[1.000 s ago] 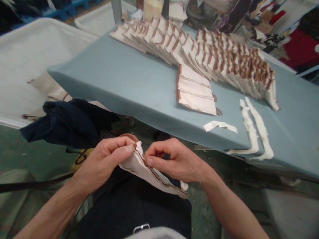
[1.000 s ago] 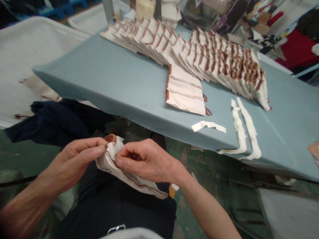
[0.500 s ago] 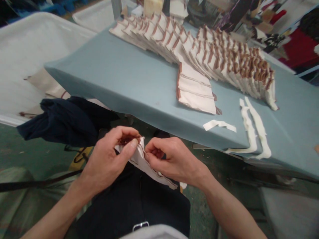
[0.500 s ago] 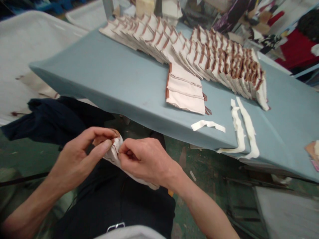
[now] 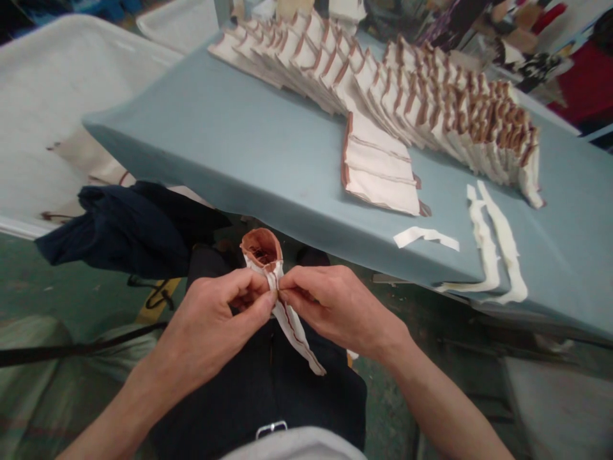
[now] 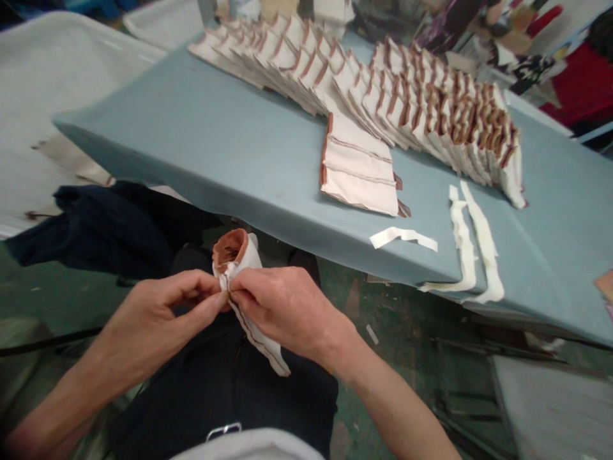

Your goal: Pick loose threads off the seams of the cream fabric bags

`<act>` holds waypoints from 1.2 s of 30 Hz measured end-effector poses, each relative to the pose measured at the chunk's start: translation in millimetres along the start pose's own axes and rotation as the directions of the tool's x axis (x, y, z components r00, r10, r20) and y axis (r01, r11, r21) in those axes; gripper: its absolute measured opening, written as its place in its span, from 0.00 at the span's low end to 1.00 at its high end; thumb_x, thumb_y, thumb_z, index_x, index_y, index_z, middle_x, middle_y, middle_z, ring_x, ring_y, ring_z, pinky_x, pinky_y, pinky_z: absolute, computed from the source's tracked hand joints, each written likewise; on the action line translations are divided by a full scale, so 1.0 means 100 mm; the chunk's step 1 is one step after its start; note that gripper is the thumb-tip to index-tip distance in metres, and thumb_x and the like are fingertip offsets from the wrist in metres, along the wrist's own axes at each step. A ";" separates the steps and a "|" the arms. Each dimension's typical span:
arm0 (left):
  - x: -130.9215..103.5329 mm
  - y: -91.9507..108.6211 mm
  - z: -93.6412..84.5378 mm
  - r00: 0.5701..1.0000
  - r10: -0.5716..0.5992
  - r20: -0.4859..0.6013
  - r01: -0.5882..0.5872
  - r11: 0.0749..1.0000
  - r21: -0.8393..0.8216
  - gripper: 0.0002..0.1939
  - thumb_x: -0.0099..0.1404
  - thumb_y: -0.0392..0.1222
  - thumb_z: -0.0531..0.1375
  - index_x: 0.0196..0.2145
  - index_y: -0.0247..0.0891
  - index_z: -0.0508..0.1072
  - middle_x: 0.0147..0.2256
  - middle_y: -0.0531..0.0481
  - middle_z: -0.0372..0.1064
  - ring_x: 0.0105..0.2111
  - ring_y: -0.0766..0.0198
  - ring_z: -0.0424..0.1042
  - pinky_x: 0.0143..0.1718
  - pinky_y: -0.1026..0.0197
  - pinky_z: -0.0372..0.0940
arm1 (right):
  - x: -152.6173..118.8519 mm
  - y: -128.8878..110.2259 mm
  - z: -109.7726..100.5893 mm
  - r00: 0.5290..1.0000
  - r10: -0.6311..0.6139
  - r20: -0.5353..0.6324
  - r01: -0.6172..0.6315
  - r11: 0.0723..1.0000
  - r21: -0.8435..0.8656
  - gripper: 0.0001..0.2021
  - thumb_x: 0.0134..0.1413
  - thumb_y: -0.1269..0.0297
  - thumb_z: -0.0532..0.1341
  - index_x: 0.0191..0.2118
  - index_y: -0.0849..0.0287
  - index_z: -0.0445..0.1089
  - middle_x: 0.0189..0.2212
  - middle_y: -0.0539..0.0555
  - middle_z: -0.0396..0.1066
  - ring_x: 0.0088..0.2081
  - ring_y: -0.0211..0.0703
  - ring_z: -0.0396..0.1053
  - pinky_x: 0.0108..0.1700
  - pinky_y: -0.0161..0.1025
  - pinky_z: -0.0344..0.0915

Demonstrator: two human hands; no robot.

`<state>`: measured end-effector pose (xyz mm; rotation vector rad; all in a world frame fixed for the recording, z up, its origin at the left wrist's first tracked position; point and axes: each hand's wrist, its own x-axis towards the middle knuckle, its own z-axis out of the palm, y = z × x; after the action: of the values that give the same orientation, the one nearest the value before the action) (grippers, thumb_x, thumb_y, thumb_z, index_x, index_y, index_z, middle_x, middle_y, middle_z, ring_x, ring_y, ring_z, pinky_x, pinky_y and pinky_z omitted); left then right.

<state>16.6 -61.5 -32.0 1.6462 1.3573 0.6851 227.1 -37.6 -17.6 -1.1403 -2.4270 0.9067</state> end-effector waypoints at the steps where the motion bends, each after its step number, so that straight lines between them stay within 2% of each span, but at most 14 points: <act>1: 0.00 0.00 0.00 1.000 0.001 0.002 -0.001 1.000 0.013 0.12 0.69 0.44 0.60 0.30 0.39 0.79 0.23 0.56 0.74 0.24 0.66 0.70 0.26 0.66 0.61 | 0.00 -0.01 0.00 1.000 0.017 0.022 -0.016 0.999 -0.050 0.09 0.69 0.74 0.62 0.35 0.60 0.75 0.29 0.51 0.79 0.30 0.36 0.73 0.34 0.33 0.58; 7: -0.01 0.04 -0.01 1.000 0.001 0.030 -0.003 0.997 0.079 0.13 0.68 0.43 0.59 0.27 0.39 0.77 0.21 0.57 0.72 0.22 0.67 0.68 0.25 0.66 0.58 | 0.04 -0.09 -0.01 0.989 0.082 0.122 -0.048 0.965 -0.259 0.09 0.72 0.71 0.60 0.38 0.60 0.76 0.33 0.54 0.82 0.33 0.43 0.78 0.33 0.39 0.54; 13: 0.06 0.05 0.05 1.000 0.008 -0.018 -0.005 0.989 0.148 0.13 0.64 0.41 0.57 0.22 0.40 0.70 0.18 0.58 0.64 0.18 0.68 0.60 0.21 0.64 0.50 | 0.05 -0.07 0.10 0.996 0.067 0.058 -0.048 0.956 -0.288 0.11 0.69 0.71 0.59 0.32 0.58 0.73 0.28 0.54 0.80 0.30 0.42 0.74 0.30 0.42 0.45; 15: 0.08 0.03 0.09 0.999 -0.017 -0.046 0.022 0.994 0.106 0.12 0.62 0.40 0.57 0.21 0.41 0.68 0.18 0.58 0.62 0.18 0.68 0.58 0.21 0.64 0.50 | 0.05 -0.02 0.16 0.995 0.101 -0.011 -0.102 0.982 -0.161 0.10 0.66 0.70 0.59 0.31 0.57 0.71 0.26 0.52 0.77 0.28 0.40 0.70 0.30 0.40 0.46; 17: 0.11 0.01 0.14 0.996 -0.051 -0.068 0.051 0.999 0.003 0.10 0.59 0.41 0.56 0.20 0.41 0.66 0.19 0.58 0.61 0.19 0.68 0.58 0.22 0.65 0.52 | 0.06 0.06 0.23 0.977 0.209 -0.054 -0.202 0.973 0.112 0.08 0.61 0.69 0.60 0.29 0.57 0.68 0.24 0.49 0.72 0.26 0.37 0.65 0.29 0.36 0.50; 18: 0.12 -0.01 0.16 0.995 -0.070 -0.069 0.065 0.996 -0.062 0.10 0.58 0.41 0.57 0.21 0.41 0.66 0.19 0.58 0.61 0.20 0.68 0.59 0.23 0.65 0.54 | 0.06 0.10 0.27 0.960 0.278 -0.029 -0.258 0.922 0.288 0.07 0.59 0.68 0.60 0.29 0.57 0.67 0.22 0.47 0.69 0.25 0.36 0.63 0.29 0.35 0.52; 20: 0.13 -0.04 0.19 0.993 -0.109 -0.052 0.097 0.978 -0.186 0.09 0.58 0.43 0.57 0.21 0.41 0.66 0.20 0.57 0.62 0.22 0.67 0.60 0.24 0.66 0.57 | 0.07 0.17 0.34 0.922 0.377 0.094 -0.356 0.723 0.593 0.06 0.57 0.66 0.58 0.28 0.56 0.64 0.21 0.45 0.65 0.22 0.35 0.61 0.27 0.33 0.56; 22: 0.13 -0.07 0.22 0.989 -0.145 -0.004 0.139 0.951 -0.276 0.10 0.59 0.44 0.57 0.21 0.41 0.66 0.20 0.57 0.62 0.21 0.68 0.60 0.23 0.65 0.58 | 0.05 0.21 0.40 0.900 0.397 0.181 -0.396 0.568 0.721 0.06 0.57 0.65 0.58 0.29 0.55 0.63 0.20 0.44 0.63 0.21 0.34 0.60 0.26 0.32 0.58; 23: 0.12 -0.08 0.23 0.988 -0.155 0.024 0.155 0.940 -0.304 0.11 0.60 0.45 0.58 0.21 0.41 0.66 0.20 0.57 0.62 0.20 0.68 0.59 0.23 0.65 0.57 | 0.03 0.22 0.41 0.900 0.399 0.176 -0.392 0.561 0.729 0.07 0.58 0.64 0.58 0.29 0.56 0.64 0.20 0.44 0.63 0.21 0.34 0.60 0.26 0.32 0.58; 26: 0.08 -0.07 0.24 0.989 -0.143 0.037 0.147 0.949 -0.280 0.13 0.63 0.46 0.58 0.23 0.41 0.68 0.20 0.57 0.63 0.20 0.68 0.59 0.22 0.65 0.57 | -0.04 0.18 0.37 0.926 0.376 0.023 -0.313 0.735 0.602 0.07 0.61 0.62 0.61 0.32 0.58 0.68 0.23 0.46 0.68 0.23 0.34 0.63 0.27 0.32 0.58; 28: 0.06 -0.05 0.23 0.995 -0.102 -0.014 0.098 0.977 -0.188 0.12 0.65 0.45 0.58 0.25 0.40 0.71 0.21 0.57 0.64 0.21 0.68 0.61 0.23 0.66 0.57 | -0.08 0.14 0.30 0.945 0.310 -0.101 -0.241 0.873 0.424 0.05 0.62 0.64 0.63 0.35 0.59 0.73 0.27 0.48 0.74 0.27 0.35 0.68 0.31 0.33 0.61; 30: 0.03 -0.02 0.24 0.998 -0.033 -0.061 0.029 0.997 -0.077 0.12 0.67 0.42 0.58 0.26 0.39 0.73 0.21 0.57 0.67 0.21 0.68 0.64 0.24 0.66 0.57 | -0.11 0.11 0.24 0.961 0.213 -0.175 -0.173 0.960 0.218 0.04 0.64 0.67 0.63 0.39 0.59 0.75 0.30 0.50 0.78 0.30 0.37 0.73 0.35 0.33 0.62; 33: 0.00 0.01 0.26 0.992 0.093 -0.084 -0.087 0.994 0.062 0.13 0.69 0.38 0.57 0.27 0.38 0.74 0.21 0.57 0.68 0.20 0.70 0.65 0.25 0.66 0.58 | -0.13 0.10 0.19 0.983 0.077 -0.169 -0.083 0.996 -0.029 0.06 0.68 0.69 0.62 0.40 0.59 0.77 0.32 0.54 0.82 0.33 0.39 0.76 0.35 0.35 0.61; 36: -0.03 0.03 0.28 0.981 0.173 -0.093 -0.158 0.977 0.144 0.14 0.69 0.37 0.56 0.26 0.38 0.74 0.21 0.57 0.66 0.20 0.70 0.65 0.25 0.67 0.58 | -0.15 0.08 0.15 0.989 0.039 -0.144 -0.054 0.994 -0.099 0.08 0.69 0.69 0.61 0.39 0.59 0.77 0.31 0.54 0.82 0.32 0.40 0.76 0.34 0.36 0.60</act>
<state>40.6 -72.7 -42.6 1.8705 1.3768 0.8013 233.5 -51.4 -34.9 -1.2579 -2.3641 0.6949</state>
